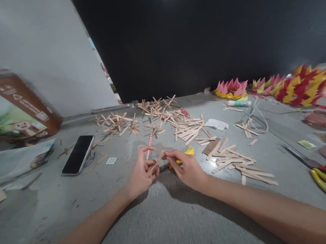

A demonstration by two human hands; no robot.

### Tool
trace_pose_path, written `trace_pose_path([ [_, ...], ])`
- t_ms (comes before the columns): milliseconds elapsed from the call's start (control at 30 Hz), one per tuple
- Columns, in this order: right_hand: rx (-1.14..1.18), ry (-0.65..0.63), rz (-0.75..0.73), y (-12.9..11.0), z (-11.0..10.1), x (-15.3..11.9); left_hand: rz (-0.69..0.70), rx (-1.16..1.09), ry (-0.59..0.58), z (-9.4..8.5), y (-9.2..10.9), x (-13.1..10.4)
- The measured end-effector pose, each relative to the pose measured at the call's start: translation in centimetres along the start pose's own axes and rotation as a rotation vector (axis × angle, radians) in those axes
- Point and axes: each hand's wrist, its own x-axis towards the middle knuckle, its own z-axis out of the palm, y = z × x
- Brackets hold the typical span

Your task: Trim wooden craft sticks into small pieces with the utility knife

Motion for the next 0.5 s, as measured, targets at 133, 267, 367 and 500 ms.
trace_pose_path([
  [133,0.001,-0.002,-0.008,-0.11,0.11,0.01,-0.001,-0.019,0.0,0.0,0.09,0.0],
  [267,0.007,-0.023,-0.002,-0.25,0.25,0.0,0.001,-0.016,0.014,-0.03,0.09,-0.05],
  [367,0.017,-0.022,-0.008,-0.32,0.22,0.0,0.013,-0.008,0.011,-0.03,0.12,-0.12],
  [500,0.016,-0.016,-0.005,-0.38,0.09,-0.01,0.024,-0.007,0.02,0.06,0.34,-0.17],
])
